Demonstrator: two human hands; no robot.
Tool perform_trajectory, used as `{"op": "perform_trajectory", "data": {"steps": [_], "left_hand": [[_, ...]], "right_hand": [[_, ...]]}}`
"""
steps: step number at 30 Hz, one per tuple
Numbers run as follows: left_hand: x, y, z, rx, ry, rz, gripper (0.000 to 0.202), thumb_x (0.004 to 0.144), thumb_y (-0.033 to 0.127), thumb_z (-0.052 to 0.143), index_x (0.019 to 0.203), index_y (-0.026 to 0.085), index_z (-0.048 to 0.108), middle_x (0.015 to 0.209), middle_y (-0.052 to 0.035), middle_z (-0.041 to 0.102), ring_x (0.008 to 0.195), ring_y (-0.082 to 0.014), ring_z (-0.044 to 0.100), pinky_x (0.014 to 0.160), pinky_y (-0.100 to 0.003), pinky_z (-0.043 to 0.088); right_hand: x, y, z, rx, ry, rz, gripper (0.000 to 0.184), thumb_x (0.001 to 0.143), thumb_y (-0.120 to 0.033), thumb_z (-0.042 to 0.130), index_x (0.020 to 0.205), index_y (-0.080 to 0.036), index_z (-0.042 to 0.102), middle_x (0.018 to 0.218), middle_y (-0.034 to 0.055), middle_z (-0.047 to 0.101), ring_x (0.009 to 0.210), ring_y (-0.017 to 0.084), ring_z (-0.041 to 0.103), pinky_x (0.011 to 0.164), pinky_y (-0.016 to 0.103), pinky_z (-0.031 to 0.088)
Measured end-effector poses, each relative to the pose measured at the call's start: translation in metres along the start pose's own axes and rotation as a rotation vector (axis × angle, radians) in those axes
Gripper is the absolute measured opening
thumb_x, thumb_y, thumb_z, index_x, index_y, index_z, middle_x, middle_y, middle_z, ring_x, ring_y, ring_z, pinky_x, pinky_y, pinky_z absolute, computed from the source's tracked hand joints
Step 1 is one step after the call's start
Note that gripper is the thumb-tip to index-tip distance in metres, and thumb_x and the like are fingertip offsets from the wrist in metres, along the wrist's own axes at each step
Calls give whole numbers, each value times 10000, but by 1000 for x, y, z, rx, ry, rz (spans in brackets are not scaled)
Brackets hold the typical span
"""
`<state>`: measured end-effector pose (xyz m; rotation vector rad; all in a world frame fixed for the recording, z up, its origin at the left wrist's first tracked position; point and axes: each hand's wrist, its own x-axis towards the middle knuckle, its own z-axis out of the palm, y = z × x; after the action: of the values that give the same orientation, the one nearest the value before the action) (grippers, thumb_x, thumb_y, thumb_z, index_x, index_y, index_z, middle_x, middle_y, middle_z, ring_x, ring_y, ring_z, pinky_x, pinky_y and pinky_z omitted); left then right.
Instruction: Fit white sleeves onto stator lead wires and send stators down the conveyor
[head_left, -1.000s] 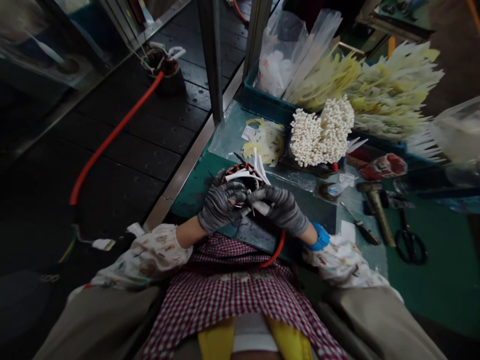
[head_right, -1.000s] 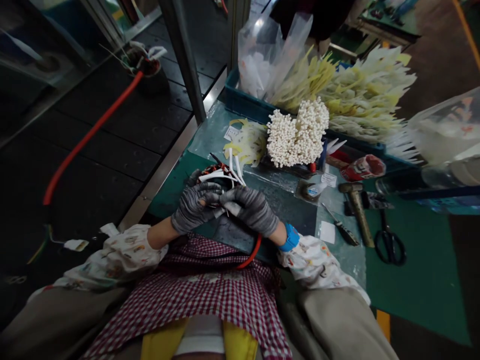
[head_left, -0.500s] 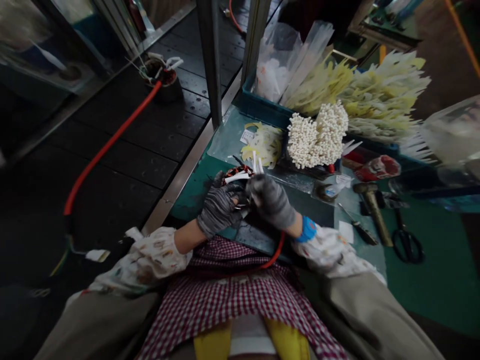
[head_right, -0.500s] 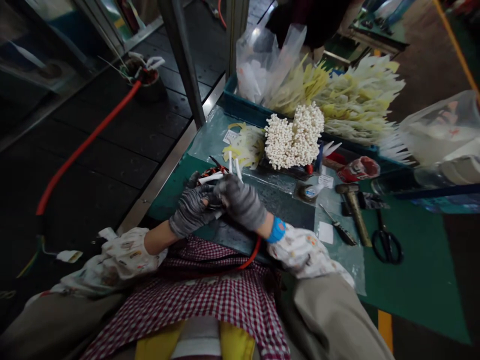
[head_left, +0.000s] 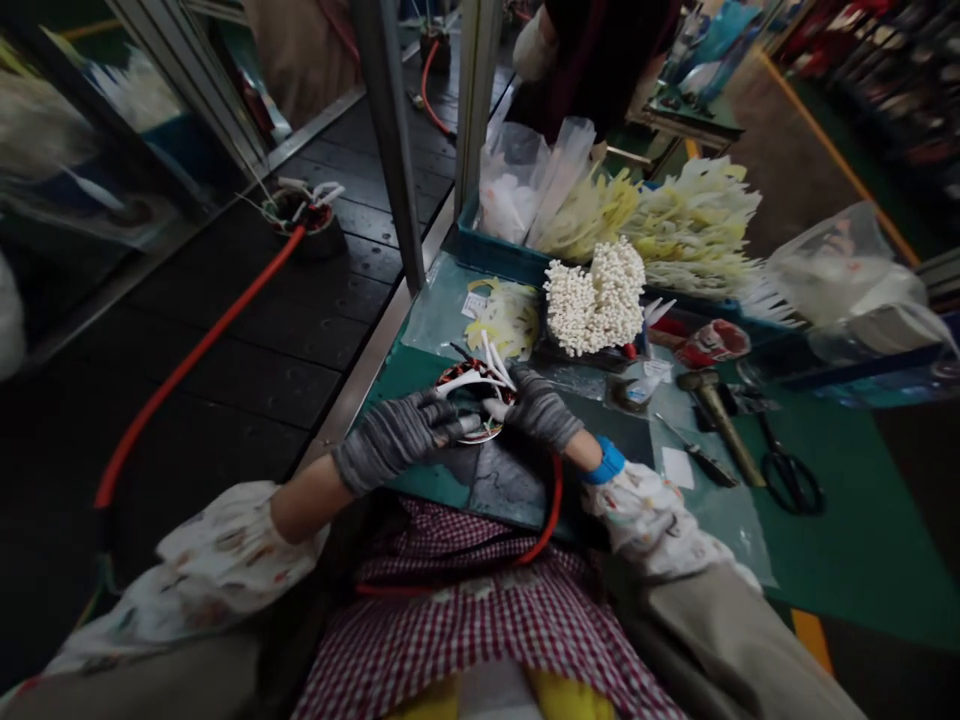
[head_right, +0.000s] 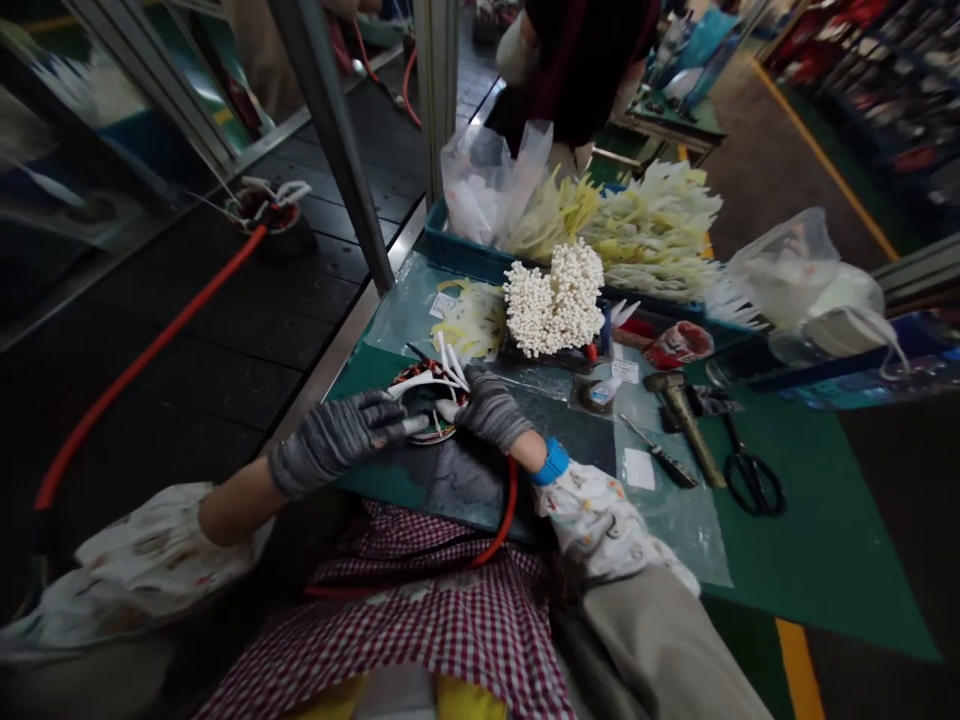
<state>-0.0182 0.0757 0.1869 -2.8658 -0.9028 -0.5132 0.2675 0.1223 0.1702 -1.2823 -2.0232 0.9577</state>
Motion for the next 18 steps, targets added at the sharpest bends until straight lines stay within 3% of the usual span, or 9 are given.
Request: {"op": "perform_trajectory", "data": {"steps": [4, 9, 11, 13, 16, 18], "left_hand": [[15, -7, -19, 160, 12, 231, 310, 1084, 77, 626, 1207, 265, 840, 1128, -26, 876, 1059, -253, 801, 802, -336, 617], [-1, -2, -19, 204, -9, 201, 316, 1066, 83, 661, 1274, 262, 817, 1233, -40, 877, 1191, -253, 790, 1005, -395, 603], [-10, 0, -14, 222, 36, 157, 327, 1081, 124, 664, 1334, 277, 803, 1334, -29, 859, 1298, -230, 760, 1113, -384, 560], [-14, 0, -8, 208, 85, 133, 304, 1101, 191, 655, 1352, 285, 797, 1426, -23, 828, 1420, -223, 704, 1246, -395, 481], [-10, -9, 2, 85, 103, 118, 236, 1122, 348, 656, 1304, 295, 797, 1475, -19, 804, 1543, -258, 614, 1415, -500, 294], [-7, -18, 11, -19, 117, 120, 209, 1104, 429, 716, 1259, 314, 797, 1458, -3, 811, 1557, -256, 597, 1444, -518, 252]], "right_hand": [[39, 1, -13, -71, -145, -51, 396, 798, -222, 965, 1171, -207, 833, 1078, 62, 874, 939, 250, 795, 965, 398, 687], [47, -9, -22, -169, -203, -97, 536, 787, -251, 990, 1295, -172, 837, 1246, 128, 856, 1088, 319, 814, 1051, 455, 673], [37, -13, -33, -229, -117, -111, 606, 834, -312, 960, 1399, -164, 798, 1373, 173, 803, 1202, 369, 783, 1111, 516, 639], [30, -14, -53, -344, 74, -138, 545, 911, -363, 887, 1417, -184, 790, 1413, 176, 768, 1265, 383, 742, 1137, 536, 605], [35, -10, -92, -594, 430, -118, 353, 987, -397, 755, 1271, -204, 836, 1284, 159, 767, 1197, 384, 704, 1096, 564, 579], [47, -7, -111, -705, 527, -60, 320, 946, -386, 769, 1206, -214, 842, 1303, 159, 742, 1234, 413, 652, 1130, 625, 528]]}}
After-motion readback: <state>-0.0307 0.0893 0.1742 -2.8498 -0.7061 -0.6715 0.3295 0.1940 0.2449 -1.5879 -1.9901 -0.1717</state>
